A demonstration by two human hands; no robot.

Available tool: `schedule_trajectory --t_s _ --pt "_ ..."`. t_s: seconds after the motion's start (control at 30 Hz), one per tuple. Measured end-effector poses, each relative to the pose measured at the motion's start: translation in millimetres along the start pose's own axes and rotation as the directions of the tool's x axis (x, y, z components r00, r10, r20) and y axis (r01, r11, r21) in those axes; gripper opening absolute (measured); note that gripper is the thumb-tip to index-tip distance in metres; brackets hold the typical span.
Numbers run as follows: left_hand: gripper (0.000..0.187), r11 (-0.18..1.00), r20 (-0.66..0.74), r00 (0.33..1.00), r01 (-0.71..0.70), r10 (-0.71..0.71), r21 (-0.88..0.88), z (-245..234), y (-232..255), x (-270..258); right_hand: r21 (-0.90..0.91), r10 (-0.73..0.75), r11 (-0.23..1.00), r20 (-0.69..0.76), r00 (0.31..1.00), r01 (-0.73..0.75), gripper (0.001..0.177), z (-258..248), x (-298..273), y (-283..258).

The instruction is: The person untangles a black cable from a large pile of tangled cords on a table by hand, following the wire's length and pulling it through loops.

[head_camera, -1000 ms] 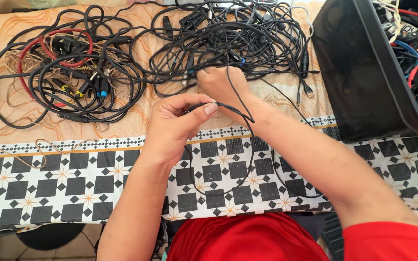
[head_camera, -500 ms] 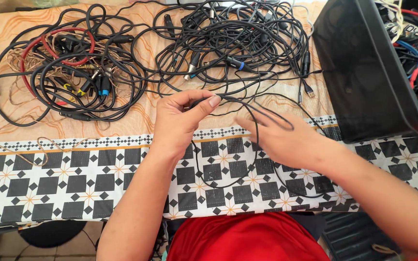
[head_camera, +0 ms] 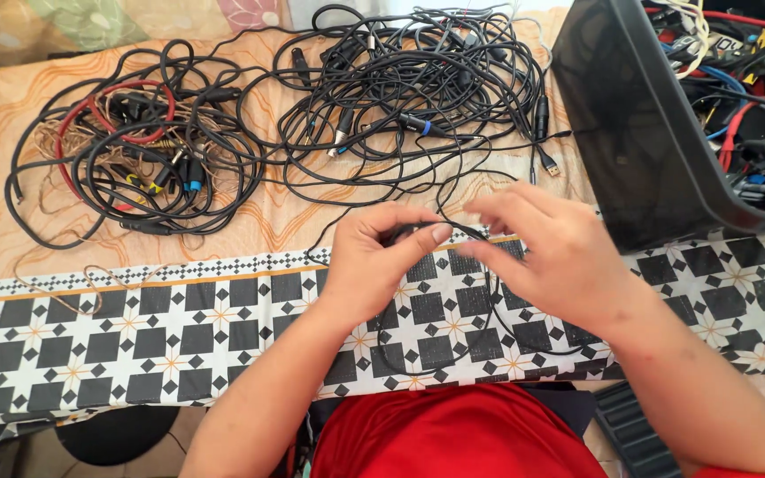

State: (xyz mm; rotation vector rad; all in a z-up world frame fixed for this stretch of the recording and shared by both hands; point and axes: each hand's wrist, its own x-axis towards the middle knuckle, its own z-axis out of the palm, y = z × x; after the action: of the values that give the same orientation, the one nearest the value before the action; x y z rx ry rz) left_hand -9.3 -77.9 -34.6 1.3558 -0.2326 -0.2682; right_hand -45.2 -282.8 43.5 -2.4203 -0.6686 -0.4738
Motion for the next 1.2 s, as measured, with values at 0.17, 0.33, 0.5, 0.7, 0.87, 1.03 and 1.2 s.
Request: schedule_trajectory --t_s 0.17,0.33,0.5,0.7,0.87,1.03,1.2 --pt "0.018 0.946 0.017 0.983 -0.181 0.183 0.27 3 8 -2 -0.016 -0.051 0.999 0.039 0.998 0.051 0.011 -3 -1 12" --pt "0.026 0.899 0.122 0.981 -0.188 0.151 0.396 -3 20 -3 -0.013 -0.125 0.992 0.138 0.982 0.128 0.013 -15 1 27" --pt "0.015 0.995 0.241 0.97 0.013 -0.035 0.095 -23 25 3 0.046 -0.089 0.995 0.104 0.991 0.085 0.014 -9 -1 38" --pt "0.022 0.976 0.17 0.972 0.132 -0.161 0.172 -44 25 7 0.082 -0.091 0.993 0.032 0.995 0.088 0.02 4 -9 49" --pt "0.026 0.999 0.05 0.998 0.041 -0.041 0.007 -38 13 10 0.098 -0.05 0.994 -0.036 0.998 0.053 0.019 16 -14 47" --pt "0.049 0.988 -0.042 0.996 0.068 -0.075 -0.141 -30 9 16 0.077 -0.025 0.996 -0.109 0.994 0.033 0.017 25 -15 44" --pt "0.051 0.972 -0.076 0.982 0.159 -0.174 -0.176 -29 9 20 0.098 0.05 0.994 -0.126 0.991 -0.038 0.013 33 -16 41"
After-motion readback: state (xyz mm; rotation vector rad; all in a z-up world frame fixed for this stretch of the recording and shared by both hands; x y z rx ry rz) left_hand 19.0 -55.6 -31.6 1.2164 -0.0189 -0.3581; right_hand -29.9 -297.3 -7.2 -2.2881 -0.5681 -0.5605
